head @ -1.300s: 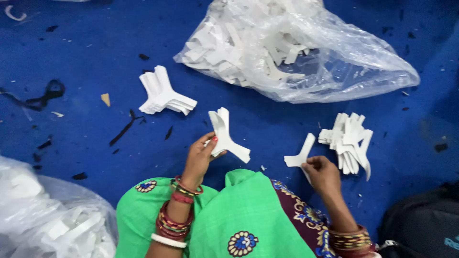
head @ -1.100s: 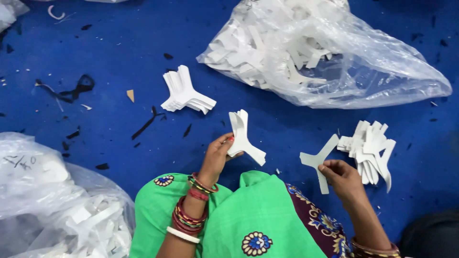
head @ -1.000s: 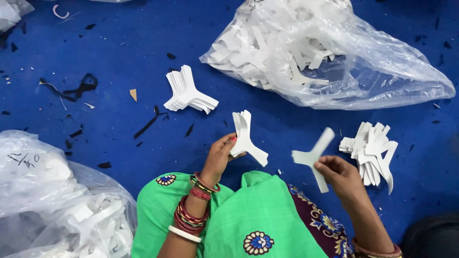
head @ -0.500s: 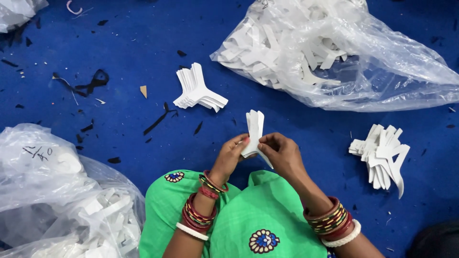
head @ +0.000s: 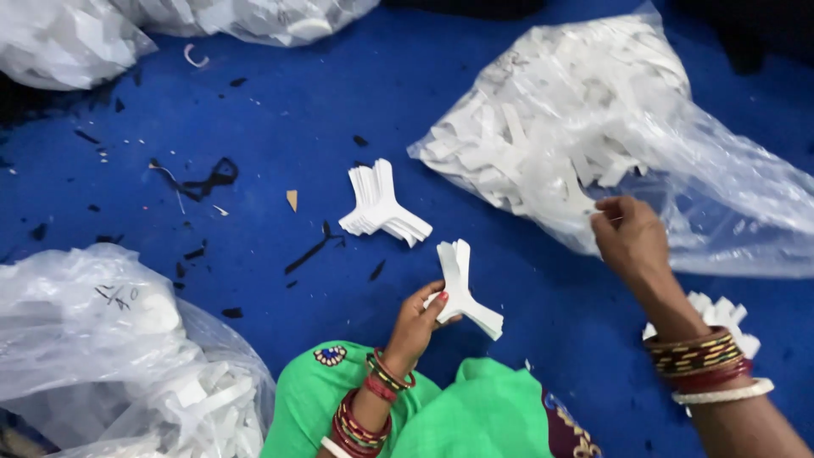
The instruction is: The person sorts and stacks white shoe components from bags into organized piles on the floor.
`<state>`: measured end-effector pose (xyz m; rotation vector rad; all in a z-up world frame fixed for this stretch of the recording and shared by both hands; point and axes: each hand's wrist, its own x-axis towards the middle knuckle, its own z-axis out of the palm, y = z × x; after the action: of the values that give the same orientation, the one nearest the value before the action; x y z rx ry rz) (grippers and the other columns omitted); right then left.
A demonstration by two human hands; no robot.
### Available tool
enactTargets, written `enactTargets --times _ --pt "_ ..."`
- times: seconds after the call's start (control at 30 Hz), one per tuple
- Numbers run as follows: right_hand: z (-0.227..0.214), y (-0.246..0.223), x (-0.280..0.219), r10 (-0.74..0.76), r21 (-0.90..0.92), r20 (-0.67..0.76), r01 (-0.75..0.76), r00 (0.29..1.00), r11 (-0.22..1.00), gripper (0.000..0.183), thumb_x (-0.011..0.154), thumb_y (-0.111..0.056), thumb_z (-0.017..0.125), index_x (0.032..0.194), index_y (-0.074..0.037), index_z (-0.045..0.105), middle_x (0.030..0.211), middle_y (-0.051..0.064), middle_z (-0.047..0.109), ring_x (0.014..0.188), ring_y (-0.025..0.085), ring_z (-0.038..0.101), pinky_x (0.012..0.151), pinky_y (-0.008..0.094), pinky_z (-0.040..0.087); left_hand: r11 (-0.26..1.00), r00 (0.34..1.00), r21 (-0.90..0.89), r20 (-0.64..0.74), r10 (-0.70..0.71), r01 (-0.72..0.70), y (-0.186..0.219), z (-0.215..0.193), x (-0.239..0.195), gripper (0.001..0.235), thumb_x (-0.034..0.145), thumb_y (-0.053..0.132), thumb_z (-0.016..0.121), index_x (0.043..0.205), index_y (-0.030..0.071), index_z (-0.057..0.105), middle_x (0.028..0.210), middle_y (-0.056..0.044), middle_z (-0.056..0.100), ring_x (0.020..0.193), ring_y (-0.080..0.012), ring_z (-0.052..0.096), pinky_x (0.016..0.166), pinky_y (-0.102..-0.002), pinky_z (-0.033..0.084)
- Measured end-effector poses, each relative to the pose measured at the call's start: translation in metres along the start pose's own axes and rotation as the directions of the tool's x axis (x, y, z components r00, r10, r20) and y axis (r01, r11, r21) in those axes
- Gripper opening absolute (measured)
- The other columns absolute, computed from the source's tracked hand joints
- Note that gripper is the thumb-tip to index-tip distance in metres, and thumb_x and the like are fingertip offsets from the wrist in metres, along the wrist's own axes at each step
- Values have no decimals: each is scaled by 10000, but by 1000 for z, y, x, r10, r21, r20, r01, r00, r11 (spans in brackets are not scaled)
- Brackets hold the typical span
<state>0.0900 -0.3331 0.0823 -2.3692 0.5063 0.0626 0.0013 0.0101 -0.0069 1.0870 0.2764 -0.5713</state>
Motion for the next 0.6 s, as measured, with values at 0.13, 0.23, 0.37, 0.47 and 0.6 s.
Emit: enactTargets --times 0.13,0.23,0.37,0.47,0.6 --pt "-8 3 60 -190 -232 -93 164 977 959 229 940 -176 708 1107 -29 760 1083 209 713 916 370 692 816 462 538 1000 1000 8 -16 -2 2 22 6 7 405 1034 182 560 1362 -55 581 1185 -138 710 1038 -200 708 889 -350 625" --pt "-13 16 95 -137 -273 37 142 990 951 292 925 -234 689 1156 -75 771 1170 203 723 1053 399 694 936 474 547 999 999 -10 1 -33 33 32 20 14 419 1024 200 550 1367 -39 580 1211 -143 720 1076 -209 712 908 -355 623" --pt "-12 5 118 -324 -359 60 323 944 875 798 738 -378 824 1409 -36 562 1476 285 474 1300 487 470 1046 545 408 994 994 -31 -16 -107 107 34 32 24 446 995 195 548 1384 -22 564 1237 -173 735 1113 -234 723 914 -367 611" --pt "-2 -12 126 -124 -412 161 180 979 893 1046 675 -497 893 1478 -17 427 1506 281 399 1382 467 371 1101 552 342 975 973 16 -70 -219 221 44 46 32 455 995 205 539 1400 -2 563 1243 -176 751 1116 -231 734 928 -356 606" --pt "23 -27 115 -12 -358 57 32 998 933 980 730 -401 874 1517 -7 444 1426 319 488 1322 510 412 1094 531 367 975 974 17 -43 -221 222 45 53 31 459 1001 223 527 1397 -6 568 1237 -181 749 1117 -224 731 931 -348 609"
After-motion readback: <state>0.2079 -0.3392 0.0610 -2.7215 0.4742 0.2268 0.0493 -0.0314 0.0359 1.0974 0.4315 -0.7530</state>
